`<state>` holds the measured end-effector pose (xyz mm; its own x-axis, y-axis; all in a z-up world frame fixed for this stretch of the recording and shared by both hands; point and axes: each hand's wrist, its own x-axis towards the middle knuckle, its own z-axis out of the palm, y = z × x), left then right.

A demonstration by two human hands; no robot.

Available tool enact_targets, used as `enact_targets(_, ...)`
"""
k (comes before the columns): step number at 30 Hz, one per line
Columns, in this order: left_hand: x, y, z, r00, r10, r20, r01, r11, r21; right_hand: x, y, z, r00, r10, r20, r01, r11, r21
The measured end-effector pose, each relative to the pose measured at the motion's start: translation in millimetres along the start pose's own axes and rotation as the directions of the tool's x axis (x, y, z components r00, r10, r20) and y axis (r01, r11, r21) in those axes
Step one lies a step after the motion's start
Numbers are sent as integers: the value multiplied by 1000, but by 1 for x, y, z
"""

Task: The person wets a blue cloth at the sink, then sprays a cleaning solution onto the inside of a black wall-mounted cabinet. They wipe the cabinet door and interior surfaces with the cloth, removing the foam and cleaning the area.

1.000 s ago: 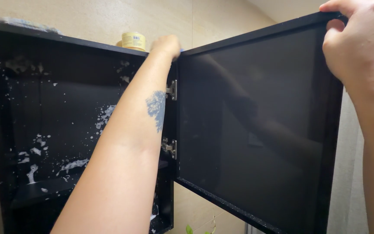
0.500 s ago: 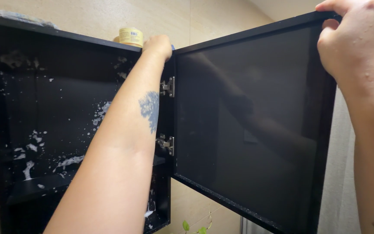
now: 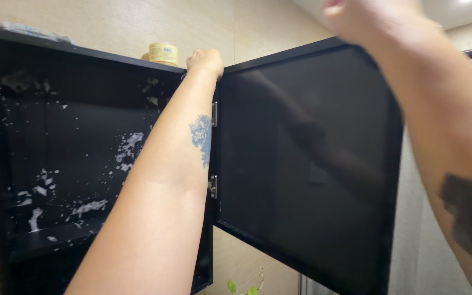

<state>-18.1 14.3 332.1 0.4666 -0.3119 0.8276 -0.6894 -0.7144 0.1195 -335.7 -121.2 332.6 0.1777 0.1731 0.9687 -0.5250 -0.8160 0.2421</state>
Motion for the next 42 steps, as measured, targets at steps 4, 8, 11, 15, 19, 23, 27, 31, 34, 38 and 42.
enact_targets(4,5,21,-4,997,54,62,-38,972,-231,28,-37,20,987,-136,88,94,923,374)
enact_targets(8,4,12,-2,994,104,21,-94,960,-265,26,-55,21,988,-17,155,-49,909,414)
enact_targets(11,1,5,1,1000,21,-19,-24,989,-145,21,-58,18,982,20,188,-99,901,422)
enact_targets(15,3,17,0,995,98,-6,-97,979,-181,16,-52,18,991,-22,131,-33,915,401)
enact_targets(19,-1,25,-6,966,258,8,-229,870,-438,10,-47,17,996,-25,84,-14,902,432)
enact_targets(23,-8,21,-12,974,225,-39,-227,933,-279,0,-43,8,994,31,101,-76,871,485)
enact_targets(27,-14,38,-15,991,133,-32,-137,956,-259,-6,-30,-4,995,-3,96,-43,877,478)
enact_targets(31,-21,62,-26,950,309,-47,-291,819,-495,-8,-16,-16,999,15,51,-38,870,491)
enact_targets(34,-28,69,-35,943,325,-66,-321,846,-425,-8,-11,-24,1000,-17,4,13,866,500)
enact_targets(38,-40,70,-46,984,169,-58,-178,957,-230,-11,-7,-36,996,-72,-48,86,876,475)
enact_targets(42,-51,92,-56,961,274,-38,-268,885,-381,-9,4,-50,994,28,105,-68,916,396)
